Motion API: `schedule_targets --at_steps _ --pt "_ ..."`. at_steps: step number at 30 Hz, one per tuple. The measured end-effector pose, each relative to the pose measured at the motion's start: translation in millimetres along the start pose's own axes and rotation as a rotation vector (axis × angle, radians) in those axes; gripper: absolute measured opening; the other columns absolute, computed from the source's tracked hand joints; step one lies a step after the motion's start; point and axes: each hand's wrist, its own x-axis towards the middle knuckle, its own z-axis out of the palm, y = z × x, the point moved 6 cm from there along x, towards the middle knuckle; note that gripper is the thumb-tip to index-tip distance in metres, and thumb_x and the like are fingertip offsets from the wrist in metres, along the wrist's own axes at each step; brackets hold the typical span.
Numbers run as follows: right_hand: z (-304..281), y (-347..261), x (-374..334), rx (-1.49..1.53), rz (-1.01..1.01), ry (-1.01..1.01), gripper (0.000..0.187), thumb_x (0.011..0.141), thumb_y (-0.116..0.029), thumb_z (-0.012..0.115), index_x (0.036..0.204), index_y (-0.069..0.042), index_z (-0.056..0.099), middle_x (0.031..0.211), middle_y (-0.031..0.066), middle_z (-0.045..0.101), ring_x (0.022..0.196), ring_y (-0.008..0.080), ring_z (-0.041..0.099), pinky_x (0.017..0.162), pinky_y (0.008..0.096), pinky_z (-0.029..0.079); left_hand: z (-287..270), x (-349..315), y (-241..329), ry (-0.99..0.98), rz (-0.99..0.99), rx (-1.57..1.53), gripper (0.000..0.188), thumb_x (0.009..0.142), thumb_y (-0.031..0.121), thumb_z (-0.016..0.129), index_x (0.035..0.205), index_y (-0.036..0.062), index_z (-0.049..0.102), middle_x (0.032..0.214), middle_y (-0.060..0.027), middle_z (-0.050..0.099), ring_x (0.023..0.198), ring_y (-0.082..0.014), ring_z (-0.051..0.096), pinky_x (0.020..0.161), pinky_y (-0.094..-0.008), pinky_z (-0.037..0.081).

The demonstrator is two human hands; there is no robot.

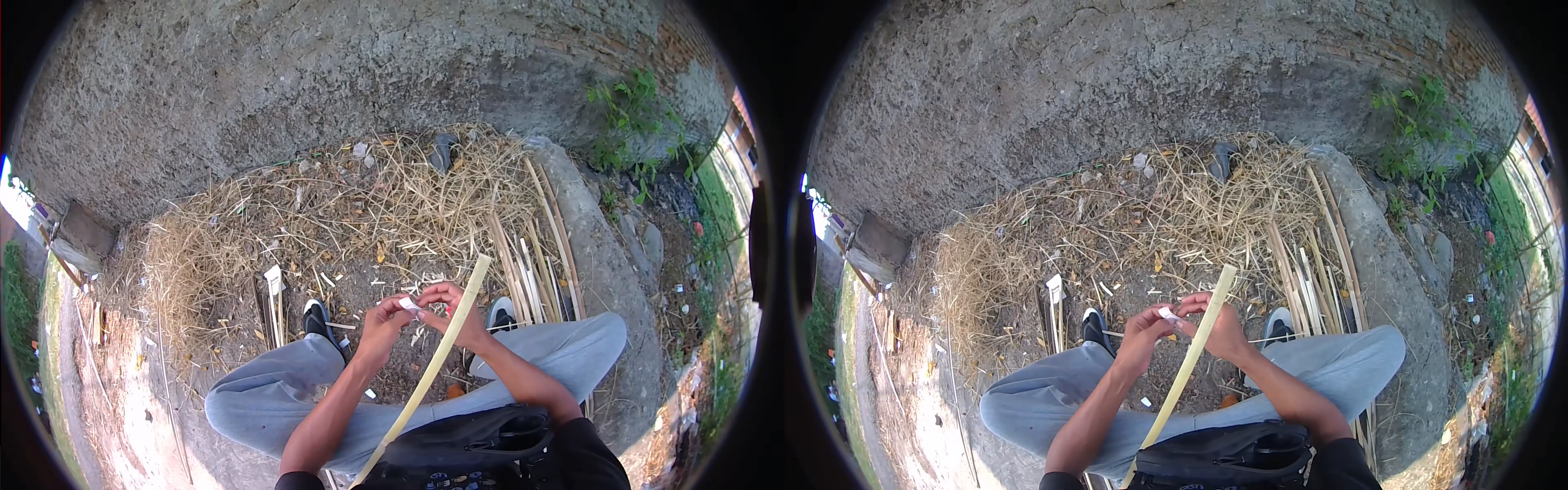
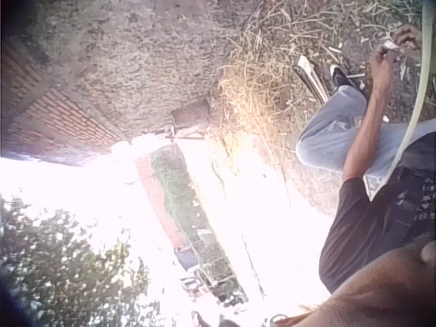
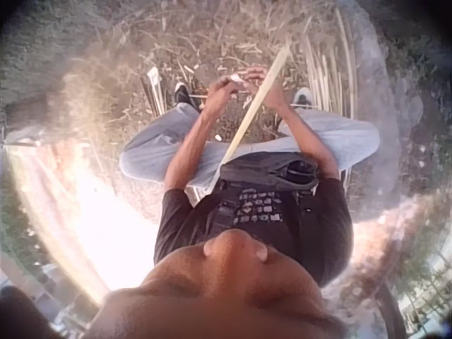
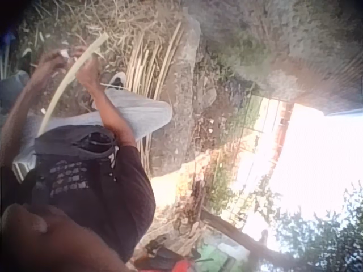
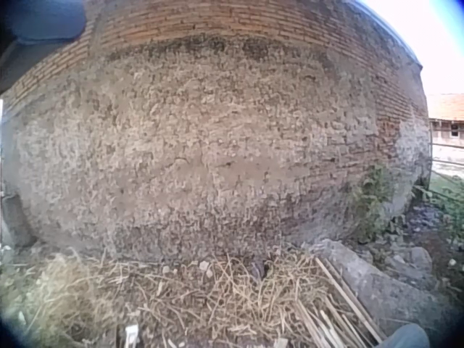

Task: The person strips the outer layer from a bamboo strip using a small blade. They hold the bamboo strip with their left hand and run the blade along the length of the strip with their right hand, removing thin shavings.

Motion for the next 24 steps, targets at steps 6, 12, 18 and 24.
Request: schedule_targets --at_steps 6,12,18,24 --pt "-2 10 -4 0.057 0.108 0.062 0.042 0.079 -0.003 0.077 0.116 0.003 0.057 0.09 0.0083 0.07 0.082 0.0115 0.066 0.065 0.0234 0.054 4 -1 -2 0.025 0.071 0.027 0.021 0.088 0.005 0.067 0.11 0.0037 0.066 0.092 -0.0012 0.069 0.085 -0.0095 0.062 0.074 -0.0263 0.05" --pt "-14 20 -4 0.102 0.199 0.168 0.031 0.082 -0.002 0.073 0.109 0.003 0.061 0.088 0.0066 0.068 0.075 0.0099 0.064 0.064 0.023 0.053 10 -16 30 0.241 0.238 0.269 0.02 0.087 0.005 0.067 0.107 0.0029 0.065 0.118 -0.0089 0.062 0.099 -0.0152 0.061 0.075 -0.0315 0.051" --pt "-29 7 1 -0.118 0.216 0.206 0.017 0.082 0.0 0.071 0.099 0.001 0.07 0.088 0.0065 0.071 0.074 0.0099 0.066 0.065 0.0252 0.054 39 -48 49 -0.185 0.728 1.473 0.032 0.07 0.001 0.064 0.101 0.0043 0.065 0.135 -0.0135 0.051 0.111 -0.0299 0.056 0.092 -0.0442 0.048" --pt "-20 -13 0 -0.296 -0.105 0.158 0.02 0.08 -0.002 0.072 0.1 0.0 0.07 0.091 0.0106 0.072 0.078 0.0163 0.071 0.069 0.028 0.058 50 -53 44 -0.34 0.781 1.512 0.023 0.073 0.007 0.063 0.096 0.0044 0.066 0.135 -0.0117 0.051 0.112 -0.0268 0.054 0.092 -0.0423 0.048"
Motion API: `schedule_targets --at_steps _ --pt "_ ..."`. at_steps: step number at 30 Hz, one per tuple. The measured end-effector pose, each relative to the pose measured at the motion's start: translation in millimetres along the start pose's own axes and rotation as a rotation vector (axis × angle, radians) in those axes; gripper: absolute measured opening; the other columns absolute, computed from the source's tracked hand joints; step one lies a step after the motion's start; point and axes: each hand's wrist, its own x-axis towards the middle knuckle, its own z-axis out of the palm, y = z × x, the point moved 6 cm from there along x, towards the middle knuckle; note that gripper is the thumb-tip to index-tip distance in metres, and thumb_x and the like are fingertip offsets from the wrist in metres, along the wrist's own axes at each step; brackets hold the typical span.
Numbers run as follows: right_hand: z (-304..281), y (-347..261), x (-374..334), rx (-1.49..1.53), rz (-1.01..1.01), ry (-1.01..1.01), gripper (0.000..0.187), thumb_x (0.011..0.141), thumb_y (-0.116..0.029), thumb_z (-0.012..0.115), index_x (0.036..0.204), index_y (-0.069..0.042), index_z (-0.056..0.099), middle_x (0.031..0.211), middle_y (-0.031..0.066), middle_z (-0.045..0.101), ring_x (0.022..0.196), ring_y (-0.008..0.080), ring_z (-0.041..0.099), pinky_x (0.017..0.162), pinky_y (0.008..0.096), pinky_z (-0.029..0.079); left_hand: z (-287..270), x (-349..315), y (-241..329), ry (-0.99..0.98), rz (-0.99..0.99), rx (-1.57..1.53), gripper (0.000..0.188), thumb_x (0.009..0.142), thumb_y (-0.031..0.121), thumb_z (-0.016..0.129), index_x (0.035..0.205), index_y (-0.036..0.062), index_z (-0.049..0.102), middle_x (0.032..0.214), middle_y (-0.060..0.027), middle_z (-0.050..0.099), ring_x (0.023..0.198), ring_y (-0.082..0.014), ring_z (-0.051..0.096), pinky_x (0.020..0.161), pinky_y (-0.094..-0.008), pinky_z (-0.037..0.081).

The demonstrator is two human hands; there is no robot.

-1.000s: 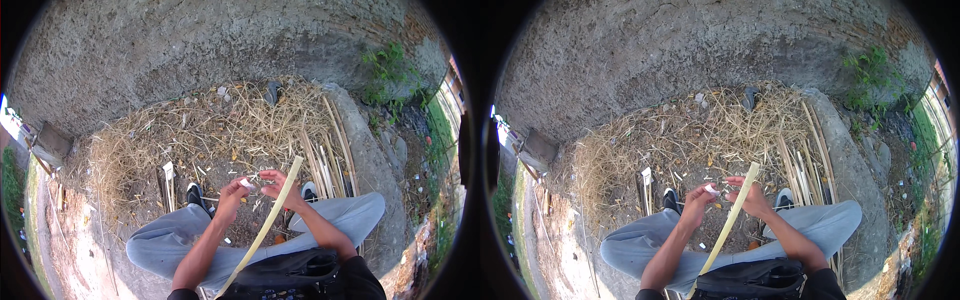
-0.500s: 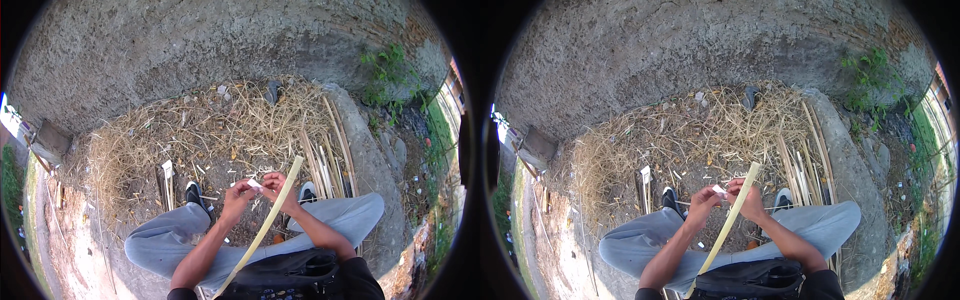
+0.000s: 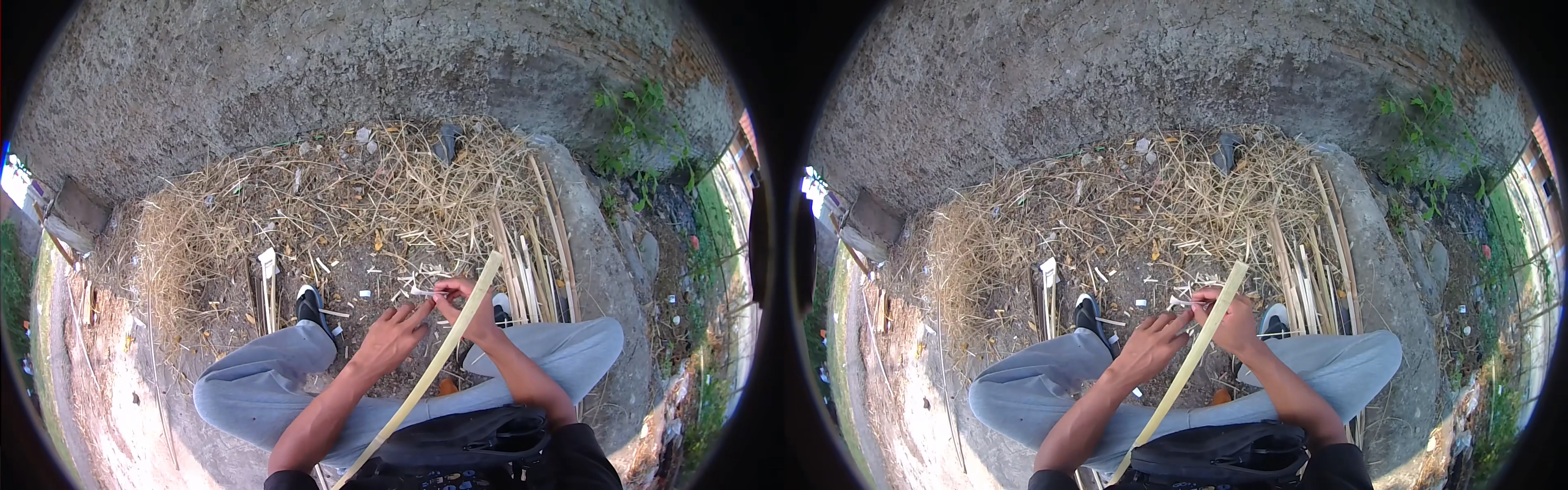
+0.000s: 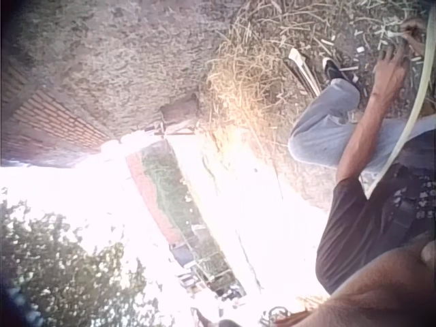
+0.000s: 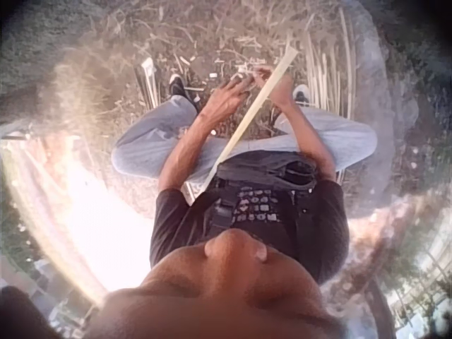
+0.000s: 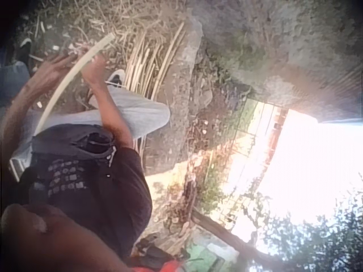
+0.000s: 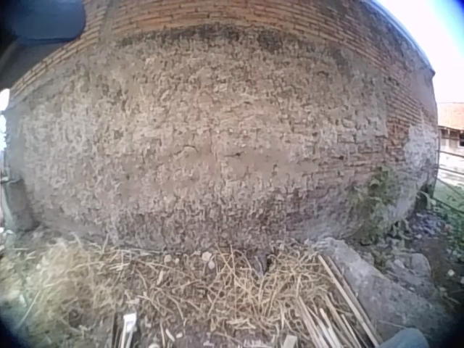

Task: The person strips the outer layer from a bamboo strip using a small blade. They hold the bamboo strip with their left hand and run the blade along the length of the strip with their right hand, removing thin shavings.

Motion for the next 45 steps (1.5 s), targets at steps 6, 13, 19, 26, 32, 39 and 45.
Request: schedule_targets --at_steps 6,13,19,26,32,39,45 --pt "-5 -22 2 -0.125 -0.148 -0.023 0.021 0.079 -0.002 0.073 0.099 -0.002 0.07 0.092 0.0126 0.072 0.077 0.0215 0.072 0.068 0.03 0.058 5 -4 6 0.034 0.062 0.176 0.019 0.074 0.011 0.063 0.091 0.0041 0.066 0.135 -0.0112 0.051 0.11 -0.0267 0.055 0.087 -0.0405 0.049" --pt "-11 -35 4 -0.217 -0.292 -0.042 0.025 0.077 0.003 0.072 0.101 -0.001 0.069 0.084 0.0089 0.07 0.07 0.0157 0.066 0.059 0.0259 0.053 10 -1 10 0.048 0.072 0.211 0.022 0.075 0.013 0.063 0.094 0.0026 0.066 0.136 -0.0122 0.05 0.111 -0.0273 0.056 0.086 -0.04 0.05" --pt "-6 -33 4 -0.225 -0.27 -0.114 0.027 0.077 0.004 0.072 0.103 0.0 0.07 0.084 0.0089 0.07 0.067 0.0158 0.065 0.059 0.0263 0.053 12 -1 6 0.053 0.05 0.168 0.025 0.074 0.011 0.064 0.096 0.0012 0.065 0.135 -0.0131 0.051 0.11 -0.0286 0.057 0.085 -0.0402 0.05" --pt "-4 -33 4 -0.262 -0.307 -0.124 0.023 0.077 0.004 0.072 0.1 0.0 0.07 0.084 0.0098 0.07 0.068 0.0166 0.066 0.06 0.027 0.054 8 -1 5 0.057 0.029 0.126 0.023 0.072 0.011 0.063 0.093 0.0017 0.063 0.132 -0.0128 0.052 0.106 -0.0255 0.057 0.083 -0.0382 0.051" --pt "-4 -34 3 -0.282 -0.33 -0.113 0.022 0.077 0.002 0.073 0.099 -0.001 0.07 0.085 0.0111 0.071 0.071 0.0199 0.069 0.061 0.0296 0.055 9 -1 5 0.074 0.034 0.143 0.022 0.073 0.011 0.062 0.093 0.0022 0.063 0.13 -0.0119 0.053 0.104 -0.0243 0.058 0.082 -0.0367 0.051" --pt "-2 -38 1 -0.307 -0.327 -0.172 0.022 0.078 -0.001 0.072 0.1 -0.005 0.071 0.087 0.0096 0.072 0.074 0.0227 0.07 0.072 0.0332 0.056 12 0 6 0.068 0.045 0.186 0.022 0.073 0.012 0.063 0.093 0.0029 0.064 0.129 -0.0113 0.054 0.103 -0.0237 0.058 0.08 -0.0362 0.051" --pt "-1 -32 1 -0.305 -0.24 -0.226 0.022 0.08 -0.004 0.07 0.101 -0.006 0.071 0.087 0.0089 0.073 0.076 0.0251 0.07 0.083 0.0361 0.056 12 -1 5 0.059 0.045 0.192 0.022 0.073 0.012 0.063 0.093 0.0034 0.064 0.129 -0.0114 0.055 0.101 -0.0223 0.058 0.079 -0.0359 0.051"
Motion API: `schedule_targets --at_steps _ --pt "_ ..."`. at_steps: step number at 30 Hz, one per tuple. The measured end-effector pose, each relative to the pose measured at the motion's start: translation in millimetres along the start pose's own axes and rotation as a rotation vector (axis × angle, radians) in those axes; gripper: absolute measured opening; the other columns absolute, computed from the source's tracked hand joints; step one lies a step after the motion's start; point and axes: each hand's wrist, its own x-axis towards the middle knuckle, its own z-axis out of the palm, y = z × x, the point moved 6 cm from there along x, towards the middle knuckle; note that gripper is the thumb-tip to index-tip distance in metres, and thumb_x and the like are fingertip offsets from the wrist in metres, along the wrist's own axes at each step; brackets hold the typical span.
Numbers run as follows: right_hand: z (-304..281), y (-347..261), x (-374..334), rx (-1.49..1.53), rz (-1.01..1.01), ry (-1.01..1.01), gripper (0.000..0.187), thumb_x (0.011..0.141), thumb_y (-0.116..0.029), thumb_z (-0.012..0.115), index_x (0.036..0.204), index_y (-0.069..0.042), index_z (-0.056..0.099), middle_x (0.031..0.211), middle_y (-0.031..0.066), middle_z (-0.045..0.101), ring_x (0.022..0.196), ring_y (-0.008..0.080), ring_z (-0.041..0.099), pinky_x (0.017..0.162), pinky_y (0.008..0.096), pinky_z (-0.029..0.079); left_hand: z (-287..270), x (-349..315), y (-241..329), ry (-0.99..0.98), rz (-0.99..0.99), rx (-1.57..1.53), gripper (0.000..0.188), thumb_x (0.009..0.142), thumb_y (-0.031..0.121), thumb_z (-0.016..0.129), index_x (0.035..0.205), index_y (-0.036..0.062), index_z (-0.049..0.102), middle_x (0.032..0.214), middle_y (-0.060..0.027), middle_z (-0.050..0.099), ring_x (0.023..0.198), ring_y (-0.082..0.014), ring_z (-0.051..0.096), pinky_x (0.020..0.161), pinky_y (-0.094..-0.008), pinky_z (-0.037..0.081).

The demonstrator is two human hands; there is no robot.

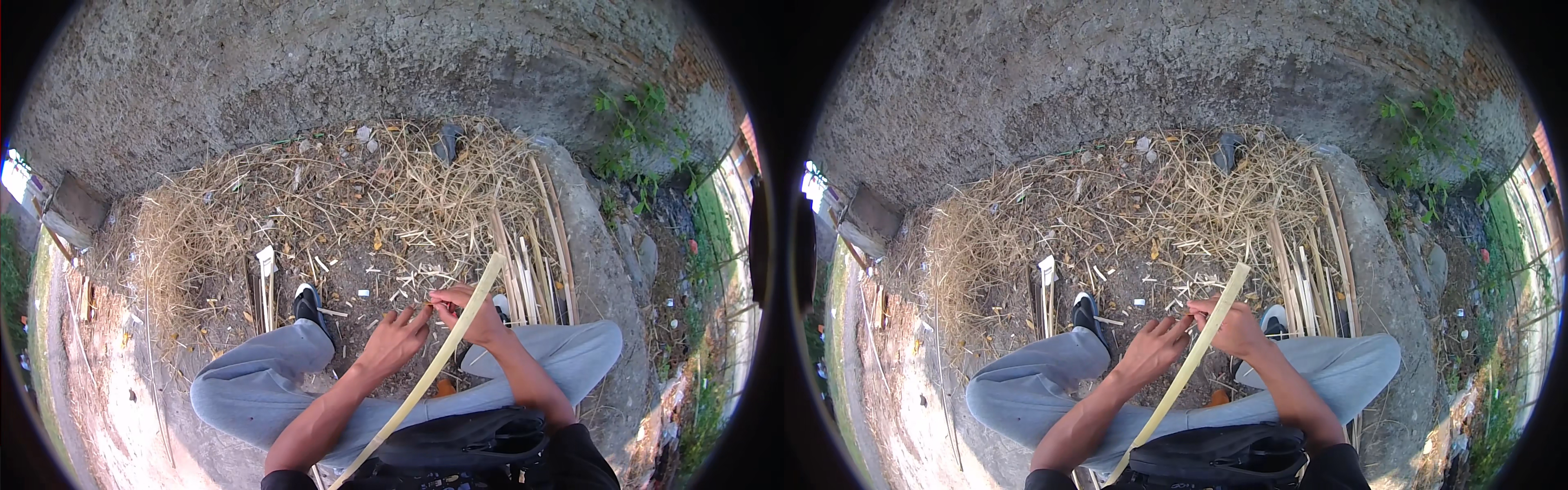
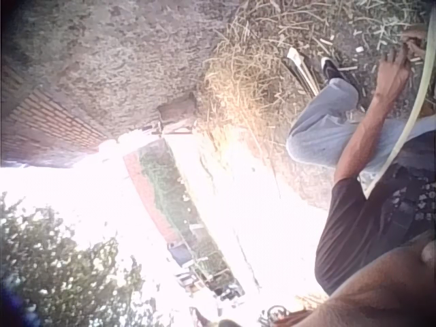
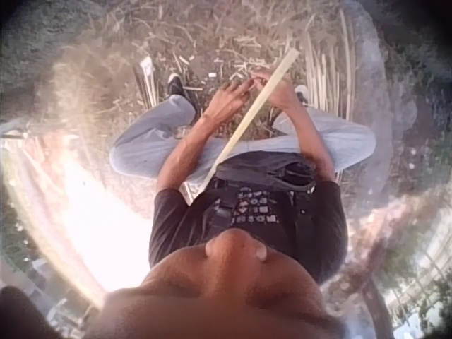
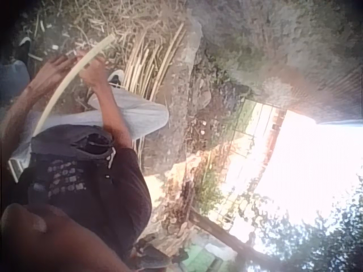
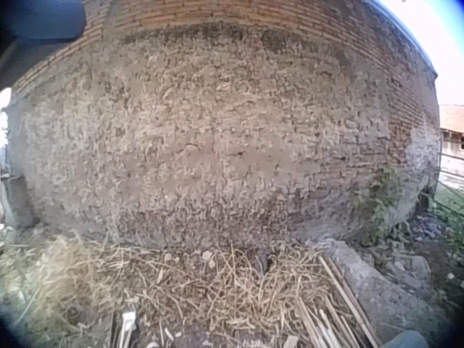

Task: The person strips the outer layer from a bamboo strip using a small blade. They hold the bamboo strip with their left hand and run the blade along the length of the strip with their right hand, removing thin shavings.

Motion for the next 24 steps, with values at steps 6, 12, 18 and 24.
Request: schedule_targets --at_steps 6,12,18,24 --pt "1.3 1.1 0.0 -0.008 0.02 0.015 0.021 0.079 -0.005 0.07 0.101 -0.005 0.072 0.084 0.0093 0.072 0.074 0.0258 0.07 0.079 0.0354 0.056 3.7 0.3 0.0 -0.013 -0.006 -0.016 0.021 0.073 0.012 0.062 0.092 0.0031 0.064 0.128 -0.011 0.055 0.098 -0.0222 0.058 0.078 -0.0355 0.051" --pt "1.9 1.9 0.2 -0.007 0.034 -0.012 0.021 0.08 -0.006 0.07 0.101 -0.005 0.072 0.085 0.0095 0.072 0.075 0.0258 0.07 0.08 0.0356 0.055 1.7 0.7 0.2 -0.007 -0.001 -0.028 0.02 0.074 0.012 0.061 0.092 0.0034 0.063 0.125 -0.0102 0.056 0.098 -0.0222 0.058 0.078 -0.0356 0.05" --pt "3.4 1.9 0.1 0.006 0.036 -0.022 0.021 0.081 -0.006 0.07 0.102 -0.006 0.071 0.086 0.0097 0.073 0.076 0.0256 0.07 0.08 0.0353 0.055 4.3 -0.1 -0.2 -0.016 -0.009 -0.01 0.019 0.075 0.012 0.061 0.092 0.004 0.063 0.121 -0.0091 0.057 0.099 -0.022 0.059 0.079 -0.0356 0.05" --pt "5.0 4.1 -1.2 0.023 0.044 -0.028 0.02 0.081 -0.006 0.07 0.101 -0.005 0.072 0.087 0.0106 0.073 0.077 0.0264 0.07 0.076 0.0349 0.056 6.9 -0.5 -1.1 -0.033 -0.016 -0.025 0.018 0.075 0.012 0.061 0.091 0.0047 0.063 0.121 -0.0089 0.057 0.099 -0.0221 0.059 0.079 -0.0358 0.051"
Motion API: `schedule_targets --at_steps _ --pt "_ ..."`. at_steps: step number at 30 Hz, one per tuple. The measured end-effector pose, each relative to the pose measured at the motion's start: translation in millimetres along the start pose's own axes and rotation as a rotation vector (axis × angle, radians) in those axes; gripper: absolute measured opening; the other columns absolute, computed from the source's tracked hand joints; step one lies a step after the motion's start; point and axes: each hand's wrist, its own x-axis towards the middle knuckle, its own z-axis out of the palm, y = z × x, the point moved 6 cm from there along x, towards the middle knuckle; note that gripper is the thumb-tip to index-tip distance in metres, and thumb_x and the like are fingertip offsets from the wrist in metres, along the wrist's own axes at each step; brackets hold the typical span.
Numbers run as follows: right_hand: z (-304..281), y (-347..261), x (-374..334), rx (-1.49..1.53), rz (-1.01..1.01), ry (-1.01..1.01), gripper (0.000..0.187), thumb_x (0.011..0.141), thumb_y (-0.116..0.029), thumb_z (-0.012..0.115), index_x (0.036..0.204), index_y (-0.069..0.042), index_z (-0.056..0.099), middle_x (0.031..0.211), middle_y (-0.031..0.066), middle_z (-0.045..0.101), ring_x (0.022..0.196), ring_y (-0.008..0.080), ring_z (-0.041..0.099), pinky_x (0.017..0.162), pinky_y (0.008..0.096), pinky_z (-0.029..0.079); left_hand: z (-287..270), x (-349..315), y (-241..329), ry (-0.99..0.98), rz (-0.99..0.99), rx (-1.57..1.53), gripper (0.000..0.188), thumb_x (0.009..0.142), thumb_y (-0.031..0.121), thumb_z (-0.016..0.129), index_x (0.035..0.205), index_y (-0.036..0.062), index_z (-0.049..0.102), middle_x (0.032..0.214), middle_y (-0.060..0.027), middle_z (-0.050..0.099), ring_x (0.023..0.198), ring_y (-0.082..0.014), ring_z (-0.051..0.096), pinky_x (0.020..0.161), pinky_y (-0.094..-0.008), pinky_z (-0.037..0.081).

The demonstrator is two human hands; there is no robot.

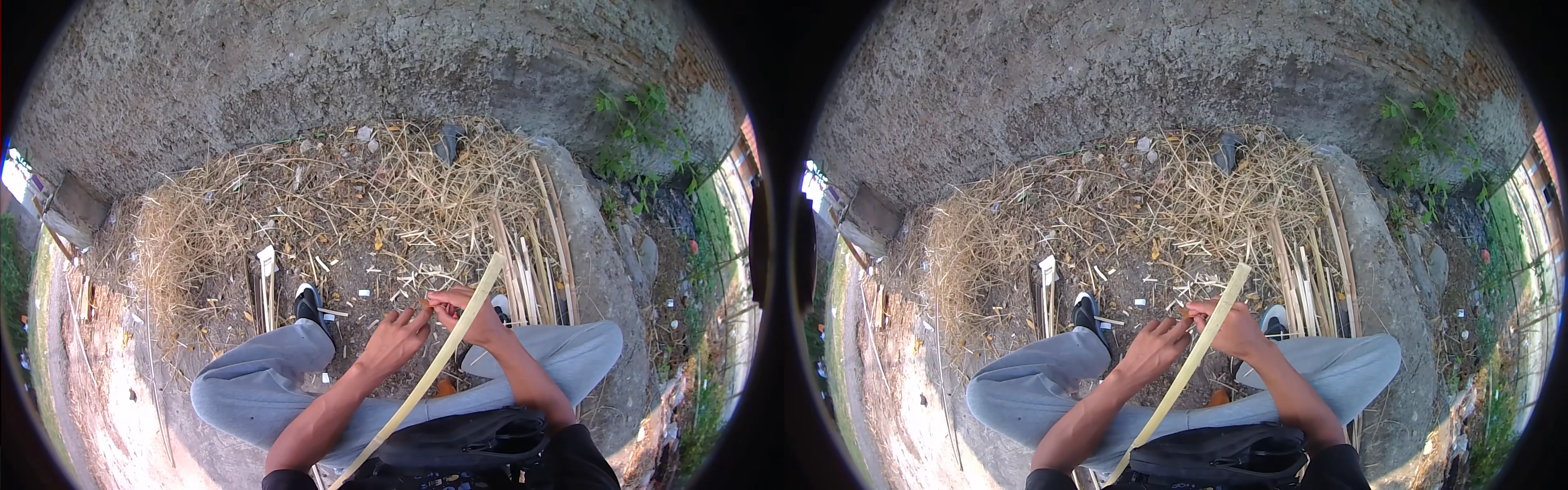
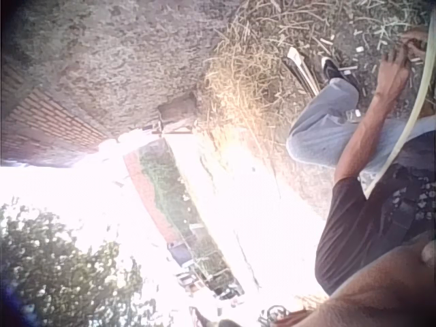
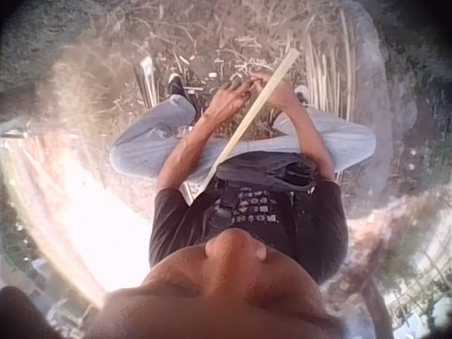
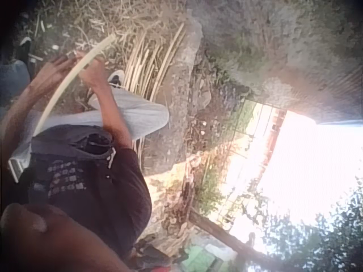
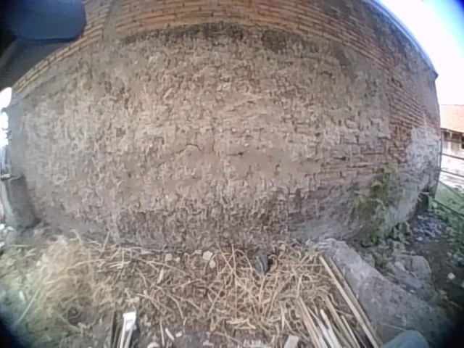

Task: The person strips the outer layer from a bamboo strip using a small blade. They hold the bamboo strip with their left hand and run the blade along the length of the strip with their right hand, removing thin shavings.

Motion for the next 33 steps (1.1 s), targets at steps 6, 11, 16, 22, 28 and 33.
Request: schedule_targets --at_steps 6,11,16,22,28,33 --pt "1 1 -1 0.02 -0.014 0.01 0.02 0.081 -0.006 0.07 0.1 -0.004 0.072 0.088 0.0112 0.073 0.077 0.027 0.07 0.072 0.0347 0.057 -2 1 0 0.009 0.0 -0.013 0.017 0.075 0.012 0.061 0.09 0.0048 0.063 0.122 -0.0092 0.057 0.098 -0.0218 0.059 0.079 -0.0356 0.051" --pt "0 -1 0 0.006 0.001 -0.006 0.019 0.081 -0.006 0.07 0.1 -0.004 0.072 0.088 0.0111 0.073 0.077 0.0271 0.07 0.072 0.0347 0.057 -3 1 0 0.01 -0.003 -0.008 0.02 0.074 0.012 0.061 0.092 0.0045 0.063 0.123 -0.0099 0.057 0.099 -0.0222 0.059 0.079 -0.0355 0.051" --pt "-2 -6 0 -0.016 -0.038 0.005 0.021 0.08 -0.005 0.069 0.101 -0.003 0.071 0.088 0.0108 0.073 0.078 0.027 0.071 0.073 0.0349 0.057 0 0 -2 -0.003 -0.013 -0.058 0.021 0.074 0.012 0.061 0.094 0.0042 0.063 0.124 -0.0103 0.056 0.102 -0.0235 0.059 0.081 -0.0369 0.051" --pt "0 5 -3 0.191 0.175 -0.042 0.028 0.08 -0.004 0.069 0.107 0.001 0.07 0.089 0.0144 0.073 0.078 0.024 0.072 0.072 0.0325 0.059 4 -1 -5 -0.013 -0.043 -0.172 0.022 0.075 0.011 0.061 0.096 0.0047 0.064 0.125 -0.0108 0.056 0.105 -0.0255 0.059 0.084 -0.0391 0.051" --pt "0 5 -3 0.097 0.15 -0.017 0.028 0.081 -0.005 0.068 0.107 0.002 0.07 0.088 0.0157 0.073 0.076 0.0235 0.073 0.07 0.0314 0.059 0 2 -3 0.031 -0.026 -0.145 0.015 0.075 0.009 0.062 0.089 0.0033 0.063 0.123 -0.0114 0.054 0.101 -0.0235 0.06 0.08 -0.0389 0.053" --pt "-4 2 0 0.067 0.159 -0.001 0.024 0.081 -0.005 0.067 0.104 0.001 0.07 0.086 0.0157 0.073 0.074 0.0236 0.073 0.068 0.0318 0.059 -1 3 -1 0.017 -0.007 -0.079 0.016 0.076 0.011 0.061 0.089 0.0029 0.064 0.126 -0.0122 0.054 0.1 -0.0235 0.06 0.079 -0.0381 0.053"
